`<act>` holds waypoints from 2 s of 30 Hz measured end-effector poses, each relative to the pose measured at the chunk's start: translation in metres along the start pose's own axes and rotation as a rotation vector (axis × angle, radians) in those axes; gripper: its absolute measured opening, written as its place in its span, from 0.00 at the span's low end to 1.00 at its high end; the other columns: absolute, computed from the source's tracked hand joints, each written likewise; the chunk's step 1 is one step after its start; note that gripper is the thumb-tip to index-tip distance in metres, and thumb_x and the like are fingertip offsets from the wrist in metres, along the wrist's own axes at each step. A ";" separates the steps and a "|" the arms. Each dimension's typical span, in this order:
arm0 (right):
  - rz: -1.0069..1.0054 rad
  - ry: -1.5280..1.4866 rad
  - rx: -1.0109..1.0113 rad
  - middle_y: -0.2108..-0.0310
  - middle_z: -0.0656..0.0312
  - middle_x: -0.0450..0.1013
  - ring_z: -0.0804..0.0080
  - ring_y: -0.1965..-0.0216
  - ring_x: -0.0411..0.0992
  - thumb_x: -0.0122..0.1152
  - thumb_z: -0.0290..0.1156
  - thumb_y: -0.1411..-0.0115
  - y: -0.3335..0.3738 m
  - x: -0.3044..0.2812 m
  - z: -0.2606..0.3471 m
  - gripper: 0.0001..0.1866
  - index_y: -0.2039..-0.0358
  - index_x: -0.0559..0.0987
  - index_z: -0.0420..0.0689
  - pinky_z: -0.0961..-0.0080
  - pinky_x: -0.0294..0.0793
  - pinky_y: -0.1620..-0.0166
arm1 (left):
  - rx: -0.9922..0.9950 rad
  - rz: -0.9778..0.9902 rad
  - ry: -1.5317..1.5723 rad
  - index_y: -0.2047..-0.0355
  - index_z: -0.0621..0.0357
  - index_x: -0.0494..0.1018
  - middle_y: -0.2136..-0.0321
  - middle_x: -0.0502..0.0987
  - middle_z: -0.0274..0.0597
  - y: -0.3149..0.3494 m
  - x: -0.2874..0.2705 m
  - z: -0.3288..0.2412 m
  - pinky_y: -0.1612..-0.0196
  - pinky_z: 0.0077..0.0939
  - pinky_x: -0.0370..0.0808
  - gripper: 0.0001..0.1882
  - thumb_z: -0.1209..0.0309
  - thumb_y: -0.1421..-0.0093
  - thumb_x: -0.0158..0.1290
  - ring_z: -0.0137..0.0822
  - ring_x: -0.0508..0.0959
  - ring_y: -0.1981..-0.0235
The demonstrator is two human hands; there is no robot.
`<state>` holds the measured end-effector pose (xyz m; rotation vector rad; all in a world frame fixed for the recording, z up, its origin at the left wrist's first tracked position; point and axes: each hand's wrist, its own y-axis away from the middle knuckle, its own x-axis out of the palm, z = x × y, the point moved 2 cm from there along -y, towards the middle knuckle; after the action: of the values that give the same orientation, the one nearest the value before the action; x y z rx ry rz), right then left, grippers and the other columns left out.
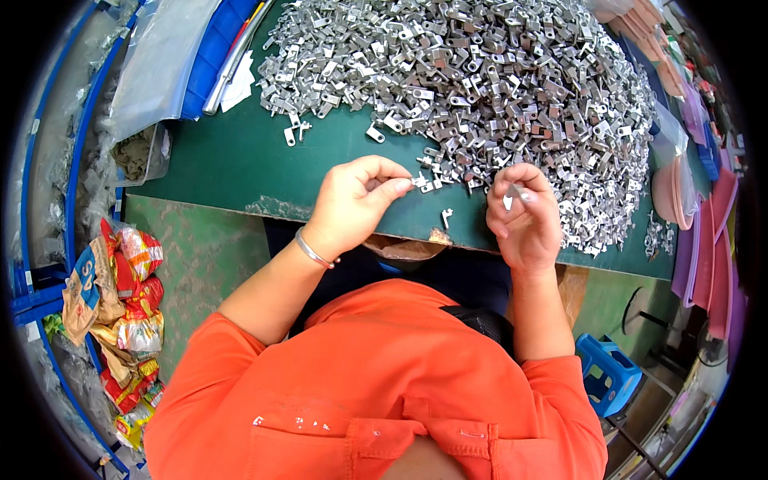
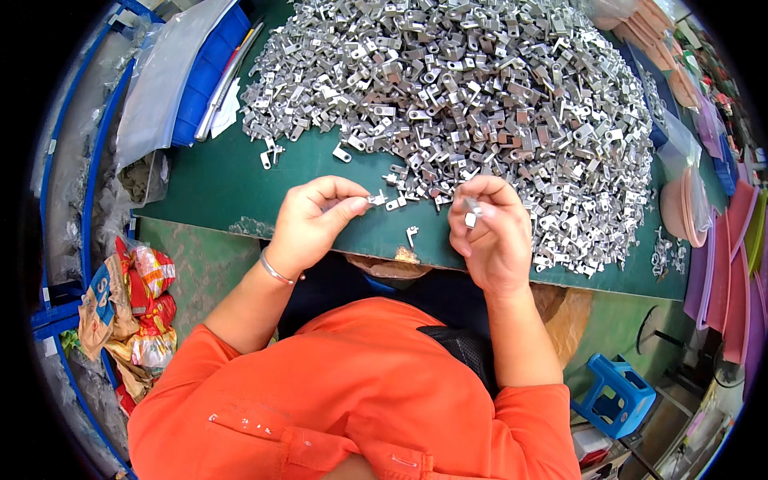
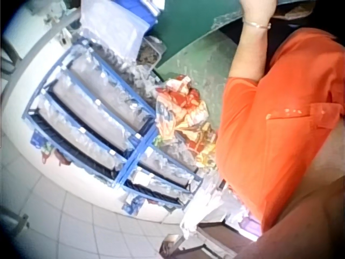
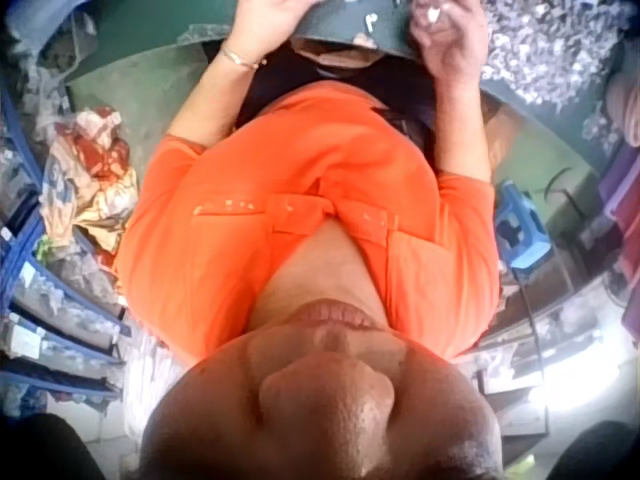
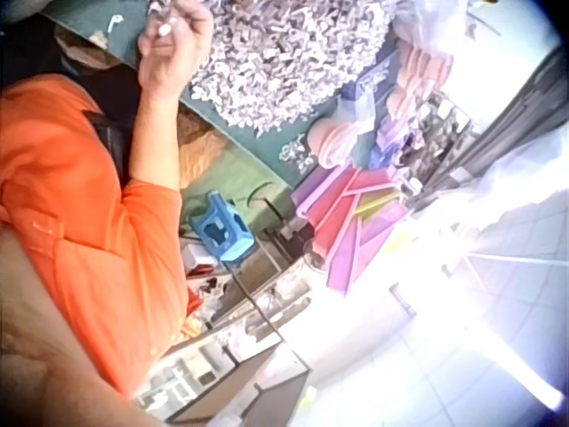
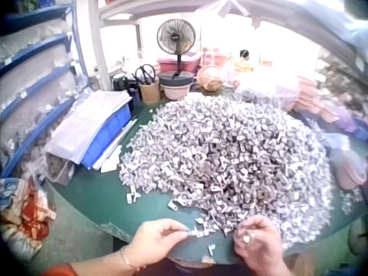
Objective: The person repeatedly picks small metal pieces from a large pile on a green table, joins two pieces together by hand, and places the assembled pair back on the table. The hands remain in view throughout, handling the parts one at a time.
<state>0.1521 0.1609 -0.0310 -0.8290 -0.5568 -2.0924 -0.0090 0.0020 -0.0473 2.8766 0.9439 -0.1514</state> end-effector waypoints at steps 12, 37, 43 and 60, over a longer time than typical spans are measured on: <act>0.119 1.031 0.063 0.75 0.63 0.73 0.74 0.76 0.72 0.65 0.23 0.46 0.013 0.009 -0.022 0.10 0.63 0.77 0.37 0.80 0.71 0.73 | -0.484 0.231 0.923 0.63 0.64 0.73 0.71 0.75 0.37 0.007 -0.007 0.008 0.81 0.09 0.60 0.07 0.71 0.34 0.50 0.18 0.64 0.81; 0.075 1.861 -0.502 0.78 0.53 0.73 0.54 0.77 0.74 0.66 0.34 0.46 -0.008 0.037 -0.030 0.10 0.75 0.77 0.41 0.63 0.75 0.75 | 0.292 -0.216 -0.771 0.67 0.62 0.74 0.81 0.72 0.38 -0.045 -0.031 -0.008 0.76 0.26 0.70 0.11 0.70 0.47 0.62 0.30 0.72 0.79; 0.181 1.582 -0.414 0.79 0.54 0.72 0.60 0.80 0.72 0.65 0.30 0.47 -0.010 0.029 -0.024 0.08 0.77 0.77 0.40 0.69 0.73 0.74 | 0.267 -0.077 -0.601 0.66 0.63 0.74 0.77 0.73 0.38 -0.033 -0.025 -0.008 0.73 0.24 0.72 0.11 0.71 0.47 0.62 0.28 0.74 0.77; 0.157 1.833 -0.491 0.75 0.55 0.74 0.54 0.74 0.75 0.63 0.31 0.44 -0.015 0.035 -0.020 0.06 0.73 0.78 0.42 0.63 0.76 0.72 | 0.421 0.008 -0.497 0.67 0.61 0.78 0.77 0.72 0.36 -0.031 0.007 -0.006 0.73 0.23 0.70 0.07 0.73 0.46 0.61 0.26 0.71 0.78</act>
<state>0.1167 0.1388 -0.0211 0.9141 0.9703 -1.9204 -0.0219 0.0317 -0.0445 2.9496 0.8780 -1.1254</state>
